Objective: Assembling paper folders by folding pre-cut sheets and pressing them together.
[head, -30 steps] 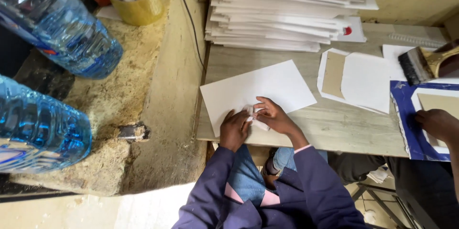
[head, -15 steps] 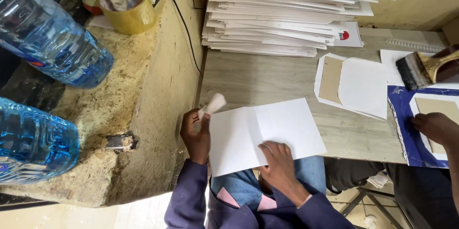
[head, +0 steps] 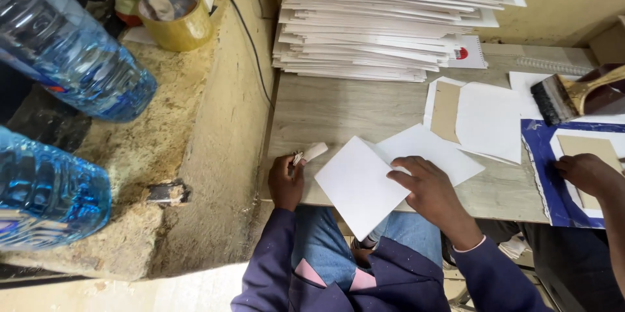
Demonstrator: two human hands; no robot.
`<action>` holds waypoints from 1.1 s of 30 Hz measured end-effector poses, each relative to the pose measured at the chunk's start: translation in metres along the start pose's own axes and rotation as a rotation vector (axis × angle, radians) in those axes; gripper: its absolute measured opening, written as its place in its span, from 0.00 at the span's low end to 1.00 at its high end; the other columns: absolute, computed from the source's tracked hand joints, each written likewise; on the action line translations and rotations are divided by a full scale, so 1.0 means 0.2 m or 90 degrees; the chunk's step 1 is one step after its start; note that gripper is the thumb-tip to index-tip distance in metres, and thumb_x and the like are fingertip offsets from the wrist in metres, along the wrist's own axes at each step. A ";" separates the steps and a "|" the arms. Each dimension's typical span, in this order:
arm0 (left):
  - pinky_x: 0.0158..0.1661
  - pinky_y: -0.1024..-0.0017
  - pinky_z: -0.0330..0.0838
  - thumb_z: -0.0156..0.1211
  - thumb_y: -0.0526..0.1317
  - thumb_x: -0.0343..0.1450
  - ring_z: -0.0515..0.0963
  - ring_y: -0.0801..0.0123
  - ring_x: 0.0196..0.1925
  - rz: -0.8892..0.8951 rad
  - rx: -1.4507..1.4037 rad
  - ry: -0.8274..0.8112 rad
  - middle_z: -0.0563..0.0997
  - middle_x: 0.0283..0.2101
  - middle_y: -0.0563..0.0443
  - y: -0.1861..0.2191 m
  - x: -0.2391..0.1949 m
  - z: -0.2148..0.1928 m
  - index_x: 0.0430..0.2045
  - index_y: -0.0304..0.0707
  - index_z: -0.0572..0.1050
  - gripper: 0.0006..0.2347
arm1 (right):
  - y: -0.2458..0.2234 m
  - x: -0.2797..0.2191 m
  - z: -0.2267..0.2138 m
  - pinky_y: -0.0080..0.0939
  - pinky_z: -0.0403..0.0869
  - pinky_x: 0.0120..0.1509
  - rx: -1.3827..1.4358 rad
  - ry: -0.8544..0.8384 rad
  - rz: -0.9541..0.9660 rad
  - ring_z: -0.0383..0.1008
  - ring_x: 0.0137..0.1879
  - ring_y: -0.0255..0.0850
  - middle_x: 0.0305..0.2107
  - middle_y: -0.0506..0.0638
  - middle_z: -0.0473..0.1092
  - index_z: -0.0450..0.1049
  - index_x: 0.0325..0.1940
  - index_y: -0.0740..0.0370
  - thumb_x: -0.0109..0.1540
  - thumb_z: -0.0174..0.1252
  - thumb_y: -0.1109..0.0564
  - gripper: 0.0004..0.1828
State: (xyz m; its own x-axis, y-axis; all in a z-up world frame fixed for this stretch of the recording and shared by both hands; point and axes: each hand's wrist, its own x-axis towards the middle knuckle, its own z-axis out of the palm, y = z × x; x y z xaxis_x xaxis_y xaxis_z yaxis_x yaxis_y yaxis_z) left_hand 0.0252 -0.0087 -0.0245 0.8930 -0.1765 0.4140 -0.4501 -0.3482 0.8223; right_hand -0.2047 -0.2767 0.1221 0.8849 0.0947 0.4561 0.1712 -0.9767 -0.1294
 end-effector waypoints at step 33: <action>0.45 0.58 0.75 0.70 0.40 0.72 0.82 0.56 0.42 0.135 0.084 0.033 0.86 0.42 0.50 0.08 0.02 -0.03 0.38 0.41 0.81 0.06 | 0.89 1.60 -0.17 0.33 0.66 0.23 0.631 0.490 0.478 0.70 0.21 0.33 0.26 0.48 0.79 0.74 0.35 0.54 0.75 0.68 0.48 0.18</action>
State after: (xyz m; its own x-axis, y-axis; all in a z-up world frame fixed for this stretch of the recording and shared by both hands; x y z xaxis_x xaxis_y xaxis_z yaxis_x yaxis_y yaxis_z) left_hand 0.0215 -0.0104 -0.0067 0.7756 -0.2130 0.5942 -0.6211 -0.4259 0.6579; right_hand 0.0948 -0.4267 0.2748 0.5085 -0.8007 0.3168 0.2871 -0.1891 -0.9390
